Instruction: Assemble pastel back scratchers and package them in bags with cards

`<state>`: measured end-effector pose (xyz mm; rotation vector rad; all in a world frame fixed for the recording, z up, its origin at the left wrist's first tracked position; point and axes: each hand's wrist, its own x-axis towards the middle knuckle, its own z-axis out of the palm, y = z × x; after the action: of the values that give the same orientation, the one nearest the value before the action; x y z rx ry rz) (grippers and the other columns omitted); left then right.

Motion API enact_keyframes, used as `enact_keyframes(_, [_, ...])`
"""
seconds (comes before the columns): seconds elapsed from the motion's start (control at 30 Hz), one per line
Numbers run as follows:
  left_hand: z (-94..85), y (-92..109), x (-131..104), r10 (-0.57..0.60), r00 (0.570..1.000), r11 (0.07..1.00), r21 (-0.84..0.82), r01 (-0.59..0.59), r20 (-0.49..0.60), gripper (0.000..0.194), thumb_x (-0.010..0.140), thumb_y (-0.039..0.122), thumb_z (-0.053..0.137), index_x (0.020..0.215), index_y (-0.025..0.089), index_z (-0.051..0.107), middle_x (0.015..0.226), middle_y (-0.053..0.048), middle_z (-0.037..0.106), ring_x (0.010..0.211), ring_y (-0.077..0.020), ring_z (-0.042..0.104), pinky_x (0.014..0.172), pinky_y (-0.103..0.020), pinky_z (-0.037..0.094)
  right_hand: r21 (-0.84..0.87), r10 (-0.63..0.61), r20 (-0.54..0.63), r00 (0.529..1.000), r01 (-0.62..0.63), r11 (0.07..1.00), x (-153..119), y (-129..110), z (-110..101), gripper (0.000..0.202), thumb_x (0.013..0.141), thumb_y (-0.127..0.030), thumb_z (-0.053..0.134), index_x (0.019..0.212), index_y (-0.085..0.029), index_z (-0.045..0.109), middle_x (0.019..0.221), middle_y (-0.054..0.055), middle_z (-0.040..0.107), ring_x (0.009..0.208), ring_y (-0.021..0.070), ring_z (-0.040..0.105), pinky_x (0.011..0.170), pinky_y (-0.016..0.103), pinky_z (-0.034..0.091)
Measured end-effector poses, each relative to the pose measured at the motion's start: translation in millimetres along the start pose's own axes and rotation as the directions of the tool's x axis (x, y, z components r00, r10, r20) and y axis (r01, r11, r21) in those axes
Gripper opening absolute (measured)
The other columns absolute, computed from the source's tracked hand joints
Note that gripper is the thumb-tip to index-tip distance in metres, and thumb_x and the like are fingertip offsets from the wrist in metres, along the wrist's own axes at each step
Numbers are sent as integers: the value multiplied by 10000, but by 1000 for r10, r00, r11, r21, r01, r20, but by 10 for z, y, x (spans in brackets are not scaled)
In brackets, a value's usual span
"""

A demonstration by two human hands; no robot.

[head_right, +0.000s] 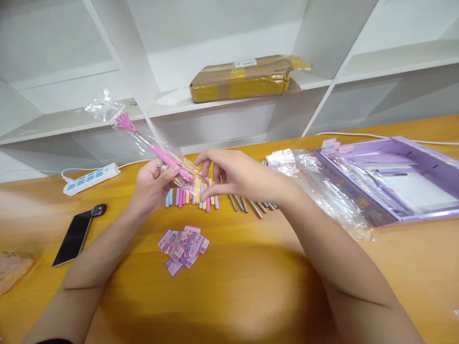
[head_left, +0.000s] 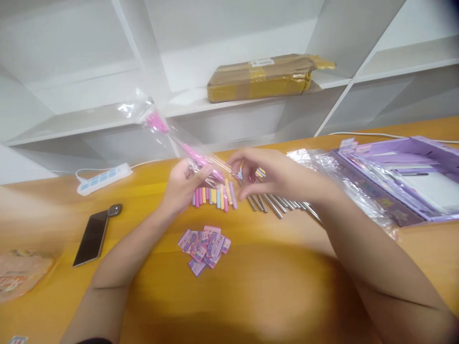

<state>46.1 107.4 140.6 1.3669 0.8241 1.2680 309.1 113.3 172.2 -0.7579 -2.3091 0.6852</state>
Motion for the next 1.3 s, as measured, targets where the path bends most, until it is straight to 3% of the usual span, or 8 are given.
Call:
enact_keyframes(0.07, [2, 70, 11, 5, 1000, 998, -55, -6, -25, 400, 835, 430, 949, 1036, 166, 725, 878, -46, 818, 746, -157, 781, 663, -234, 640, 33, -32, 33, 999, 31, 999, -42, 7, -75, 840, 782, -689, 923, 1434, -255, 620, 1155, 57, 737, 806, 169, 647, 730, 322, 533])
enact_keyframes(0.13, [3, 122, 21, -6, 1000, 995, -99, 4, -22, 405, 815, 410, 960, 1029, 170, 715, 842, -34, 803, 707, -145, 764, 619, -215, 623, -11, -98, 6, 995, 98, 995, -71, 9, -119, 859, 799, -639, 932, 1504, -284, 594, 1211, 66, 714, 861, 184, 648, 774, 341, 552])
enact_keyframes(0.27, [6, 148, 30, -51, 998, 991, -120, 55, 31, 418, 823, 404, 947, 1067, 165, 707, 818, -28, 787, 686, -152, 758, 589, -226, 633, -172, -304, -57, 951, 290, 941, -59, -15, -83, 324, 1041, -351, 745, 1362, -310, 725, 1170, 65, 641, 982, 184, 639, 844, 342, 542])
enact_keyframes(0.4, [27, 121, 17, -89, 992, 990, -98, 97, 86, 443, 857, 441, 921, 1116, 176, 678, 824, -30, 784, 647, -165, 755, 579, -257, 643, -174, -426, -136, 895, 401, 899, 3, -63, 15, 77, 1048, -312, 742, 1044, -260, 799, 1129, 66, 585, 978, 165, 617, 813, 327, 535])
enact_keyframes(0.57, [32, 67, -13, -83, 974, 996, -22, 90, 209, 435, 893, 487, 897, 1113, 177, 687, 859, -43, 782, 674, -189, 779, 640, -310, 684, -123, -358, -273, 893, 337, 934, 57, -84, 96, 84, 1043, -337, 749, 1016, -257, 750, 1042, 50, 664, 989, 186, 634, 881, 370, 540])
enact_keyframes(0.87, [21, 3, -55, -67, 976, 998, 9, 66, 206, 562, 882, 700, 826, 1064, 183, 702, 855, -76, 778, 661, -229, 786, 559, -311, 624, -68, -258, -272, 927, 249, 966, 97, -76, 200, 156, 1048, -344, 736, 949, -230, 698, 918, 17, 710, 839, 143, 629, 728, 303, 488])
enact_keyframes(1.07, [63, 71, -61, -28, 965, 997, 82, 7, 262, 448, 769, 397, 1008, 984, 191, 674, 846, -37, 777, 643, -162, 739, 574, -258, 602, -53, -225, -272, 936, 219, 974, 97, -80, 214, 154, 1047, -329, 719, 945, -219, 682, 900, 16, 689, 786, 119, 615, 655, 273, 484])
enact_keyframes(1.3, [47, 40, -50, -61, 961, 989, 144, 22, 270, 342, 865, 459, 929, 942, 184, 741, 768, -47, 770, 593, -164, 719, 500, -249, 556, -20, -160, -243, 957, 160, 987, 92, -38, 227, 196, 1046, -371, 718, 959, -212, 643, 908, 18, 674, 790, 117, 606, 646, 269, 467])
